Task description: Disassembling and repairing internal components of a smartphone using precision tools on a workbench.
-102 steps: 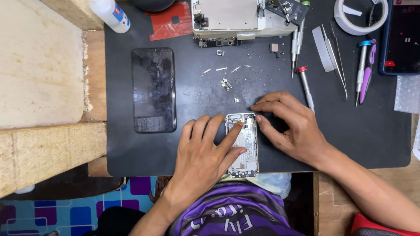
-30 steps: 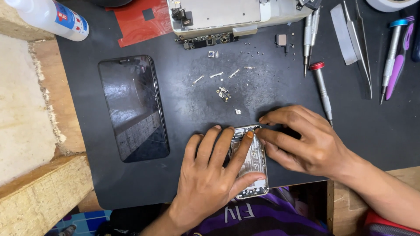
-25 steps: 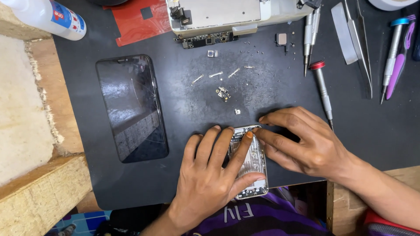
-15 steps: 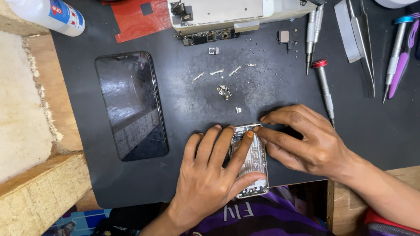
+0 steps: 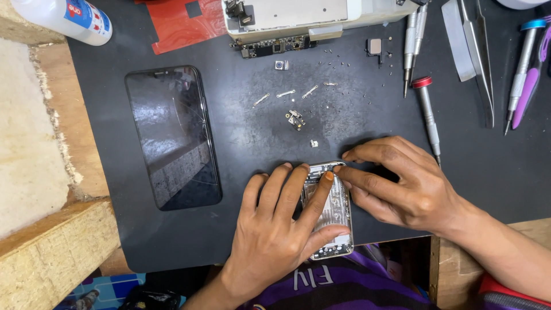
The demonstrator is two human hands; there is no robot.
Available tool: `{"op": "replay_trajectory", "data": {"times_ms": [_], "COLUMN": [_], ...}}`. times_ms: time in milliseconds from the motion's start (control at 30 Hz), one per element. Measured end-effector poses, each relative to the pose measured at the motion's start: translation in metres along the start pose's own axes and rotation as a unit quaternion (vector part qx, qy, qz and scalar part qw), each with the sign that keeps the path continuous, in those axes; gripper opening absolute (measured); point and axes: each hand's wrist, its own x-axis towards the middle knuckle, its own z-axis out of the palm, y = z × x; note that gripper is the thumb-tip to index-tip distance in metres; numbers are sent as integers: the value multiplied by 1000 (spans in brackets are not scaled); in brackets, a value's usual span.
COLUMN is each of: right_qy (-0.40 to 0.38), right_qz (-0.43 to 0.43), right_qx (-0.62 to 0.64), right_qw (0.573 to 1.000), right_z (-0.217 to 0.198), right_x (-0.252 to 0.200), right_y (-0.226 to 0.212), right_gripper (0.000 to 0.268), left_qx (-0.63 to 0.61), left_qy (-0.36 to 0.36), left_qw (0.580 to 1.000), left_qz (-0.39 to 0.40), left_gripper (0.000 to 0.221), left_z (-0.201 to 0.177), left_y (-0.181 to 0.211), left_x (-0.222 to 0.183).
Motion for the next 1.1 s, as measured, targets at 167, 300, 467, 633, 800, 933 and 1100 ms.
{"op": "replay_trajectory", "data": {"times_ms": [167, 300, 467, 633, 800, 933, 1100], "right_qy": [-1, -2, 12, 32, 16, -26, -90], "right_qz": [1, 0, 24, 88, 119, 153, 165], "right_qx": [-4, -9, 47, 40, 32, 37, 36], "right_qw": [1000, 1000, 999, 995, 992, 987, 982], "right_z": [0, 0, -1, -1, -2, -7, -14], "right_x": [0, -1, 3, 6, 10, 15, 25], "right_y": [0, 0, -1, -7, -11, -14, -14], "right_gripper": [12, 12, 15, 13, 13, 16, 15], "left_qx": [-4, 1, -2, 3, -8, 6, 9], "left_qy": [2, 3, 1, -2, -4, -2, 2], "left_qw": [1000, 1000, 1000, 1000, 1000, 1000, 1000], "left_qz": [-2, -2, 0, 0, 1, 3, 3], "left_gripper": [60, 60, 61, 61, 62, 64, 63], "left_z": [0, 0, -1, -2, -2, 0, -1], "left_y": [0, 0, 0, 0, 0, 1, 0], "left_x": [0, 0, 0, 0, -1, -1, -1]}}
